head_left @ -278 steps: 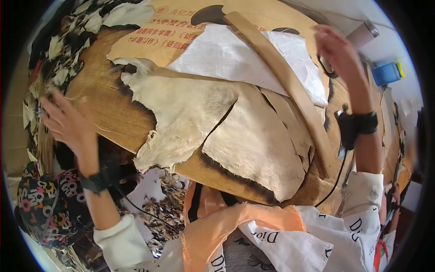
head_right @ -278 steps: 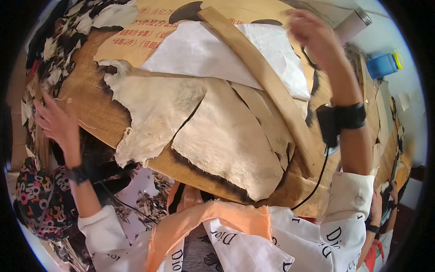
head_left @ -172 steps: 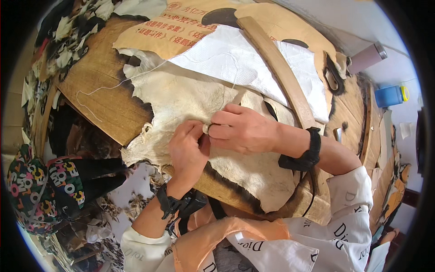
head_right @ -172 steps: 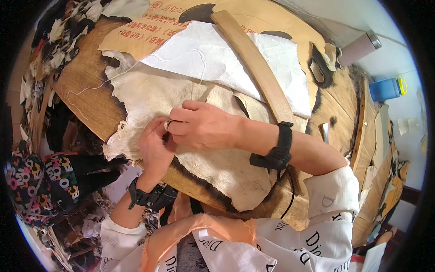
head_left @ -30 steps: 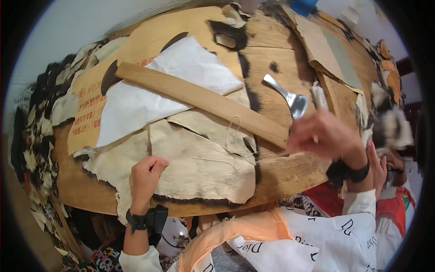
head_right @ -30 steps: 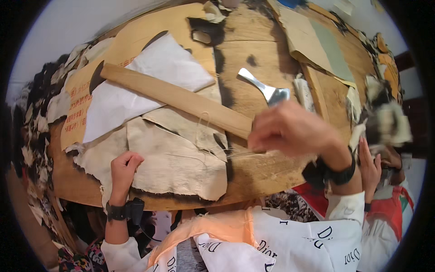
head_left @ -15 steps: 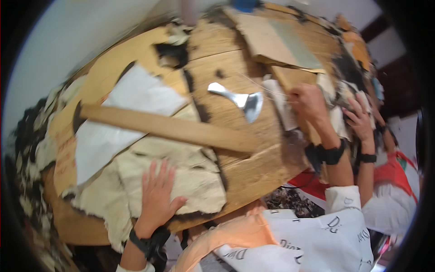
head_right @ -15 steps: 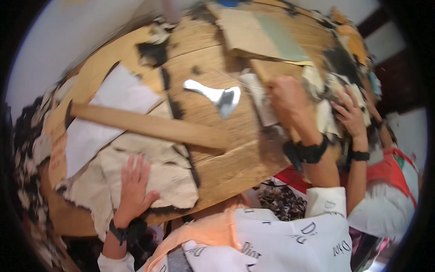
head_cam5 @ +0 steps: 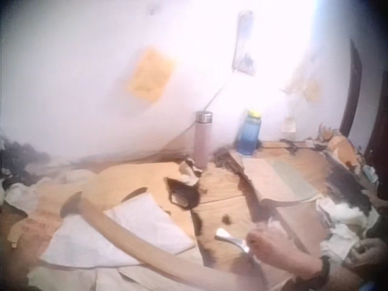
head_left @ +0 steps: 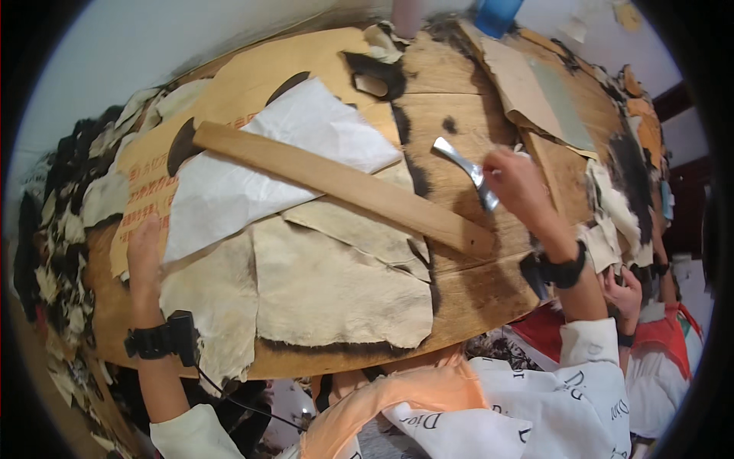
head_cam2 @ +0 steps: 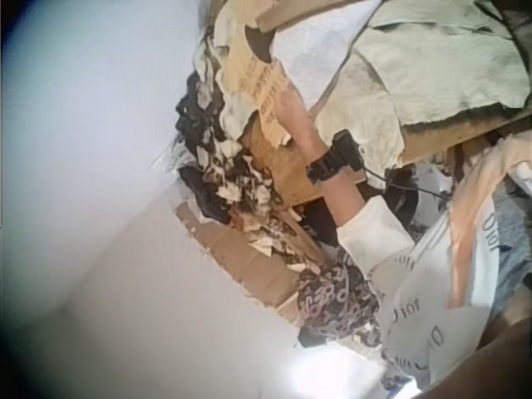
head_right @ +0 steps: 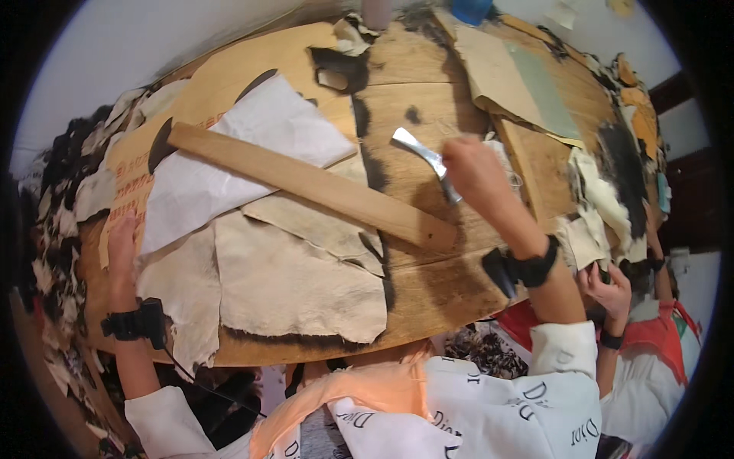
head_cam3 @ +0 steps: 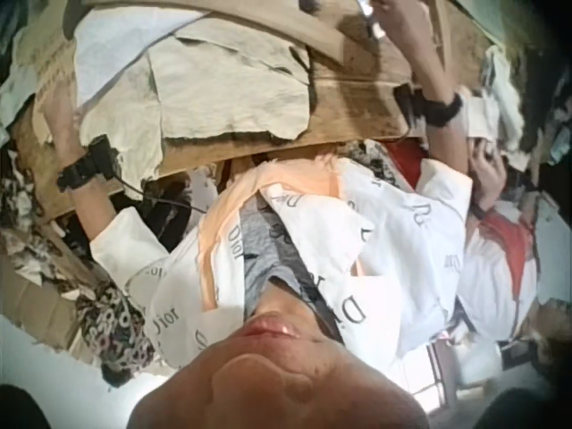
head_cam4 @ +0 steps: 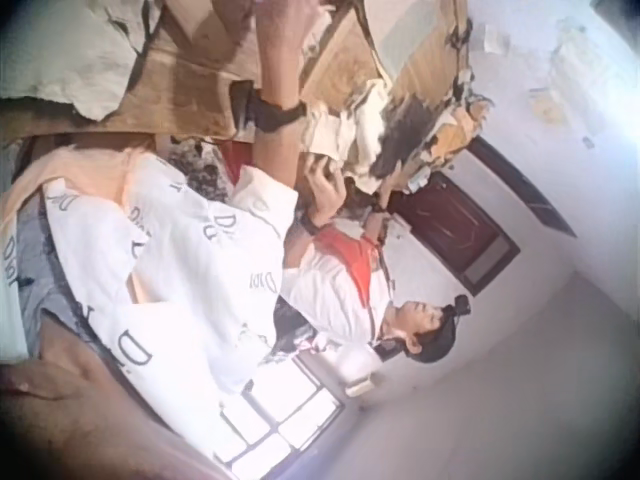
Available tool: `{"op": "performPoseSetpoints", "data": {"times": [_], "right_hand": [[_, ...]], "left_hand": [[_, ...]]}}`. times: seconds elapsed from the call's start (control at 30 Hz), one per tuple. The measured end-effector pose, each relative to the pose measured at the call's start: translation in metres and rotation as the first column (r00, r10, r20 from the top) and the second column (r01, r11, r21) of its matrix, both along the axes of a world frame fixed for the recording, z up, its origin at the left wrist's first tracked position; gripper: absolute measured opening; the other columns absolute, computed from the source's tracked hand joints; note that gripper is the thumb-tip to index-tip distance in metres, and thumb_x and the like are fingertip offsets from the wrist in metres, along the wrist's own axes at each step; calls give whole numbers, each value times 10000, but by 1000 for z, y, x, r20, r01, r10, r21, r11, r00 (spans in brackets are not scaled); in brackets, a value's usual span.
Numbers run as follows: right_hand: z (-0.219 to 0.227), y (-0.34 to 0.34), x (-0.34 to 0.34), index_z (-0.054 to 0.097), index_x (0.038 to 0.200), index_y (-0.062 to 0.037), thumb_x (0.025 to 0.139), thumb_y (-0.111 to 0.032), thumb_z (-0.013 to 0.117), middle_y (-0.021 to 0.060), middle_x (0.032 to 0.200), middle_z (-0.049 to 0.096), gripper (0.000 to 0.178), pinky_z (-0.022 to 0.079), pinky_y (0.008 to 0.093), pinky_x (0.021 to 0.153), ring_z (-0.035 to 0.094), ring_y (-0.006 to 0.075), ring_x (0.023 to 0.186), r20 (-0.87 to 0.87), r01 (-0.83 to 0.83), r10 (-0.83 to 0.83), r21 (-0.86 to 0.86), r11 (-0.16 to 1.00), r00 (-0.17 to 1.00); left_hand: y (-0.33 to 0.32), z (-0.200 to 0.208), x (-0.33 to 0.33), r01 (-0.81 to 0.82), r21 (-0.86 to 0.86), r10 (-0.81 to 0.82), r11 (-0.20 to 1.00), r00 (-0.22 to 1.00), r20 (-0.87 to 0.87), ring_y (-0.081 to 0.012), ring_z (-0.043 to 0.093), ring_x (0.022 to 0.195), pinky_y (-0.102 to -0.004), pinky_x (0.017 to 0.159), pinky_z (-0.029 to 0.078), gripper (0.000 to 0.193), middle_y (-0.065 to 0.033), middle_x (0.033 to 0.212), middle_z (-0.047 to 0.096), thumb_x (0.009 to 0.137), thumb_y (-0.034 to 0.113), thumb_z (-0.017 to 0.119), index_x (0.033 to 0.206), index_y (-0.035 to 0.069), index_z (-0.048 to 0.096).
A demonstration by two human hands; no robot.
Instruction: Cutting pieces of leather using a leather knife and a template.
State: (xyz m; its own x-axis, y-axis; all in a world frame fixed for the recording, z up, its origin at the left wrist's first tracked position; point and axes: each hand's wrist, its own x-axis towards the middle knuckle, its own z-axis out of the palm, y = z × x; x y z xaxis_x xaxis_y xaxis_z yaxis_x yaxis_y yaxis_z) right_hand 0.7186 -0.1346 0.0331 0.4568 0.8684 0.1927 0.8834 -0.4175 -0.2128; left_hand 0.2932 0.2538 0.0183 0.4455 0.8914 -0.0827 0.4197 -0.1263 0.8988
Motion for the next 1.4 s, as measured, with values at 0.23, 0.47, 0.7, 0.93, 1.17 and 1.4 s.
{"op": "performPoseSetpoints", "data": {"times": [0.23,0.47,0.7,0.93,1.17,1.4], "right_hand": [[-24,33,16,594,858,-27,668,-105,706,162,759,623,234,470,407,656,606,343,743,-120,177,-180,-38,984,976],[-20,42,35,649,964,-33,705,-169,698,134,786,646,297,492,301,674,639,213,714,-250,190,-189,-21,982,950],[20,75,14,625,1039,-16,740,-55,635,98,718,622,302,452,267,537,569,134,548,3,83,-84,150,985,996],[-1,101,-69,570,1147,-70,647,-243,764,119,904,606,564,476,363,650,600,269,783,-83,-310,322,133,941,943],[14,103,-87,586,1173,-94,668,-196,740,113,800,564,538,463,369,625,573,278,678,-215,-209,198,-29,978,956],[67,44,-34,569,1211,-46,749,-71,707,61,975,587,483,515,228,616,600,119,737,-42,-73,94,357,931,995]], "left_hand": [[7,-26,36,142,-248,-120,958,988,101,-108,568,892,-250,796,450,358,-67,984,629,925,279,533,1085,-37,585],[-7,-15,22,193,-467,-106,863,973,206,-111,582,855,-264,780,459,299,-63,980,639,918,243,553,1019,-34,604],[-4,-27,17,231,-520,-144,822,968,204,-122,585,878,-256,783,462,323,-67,995,642,914,247,558,1033,-51,594],[-5,-21,27,210,-578,-158,788,978,140,-145,584,914,-269,792,475,459,-95,1078,614,902,349,561,1159,-31,540],[-20,9,32,265,-577,-115,772,952,284,-131,592,928,-253,824,474,500,-93,1101,606,880,386,583,1202,9,519],[-64,34,2,385,-323,-347,864,922,171,-126,590,924,-263,820,463,394,-36,1020,637,833,314,664,1104,33,606]]}}
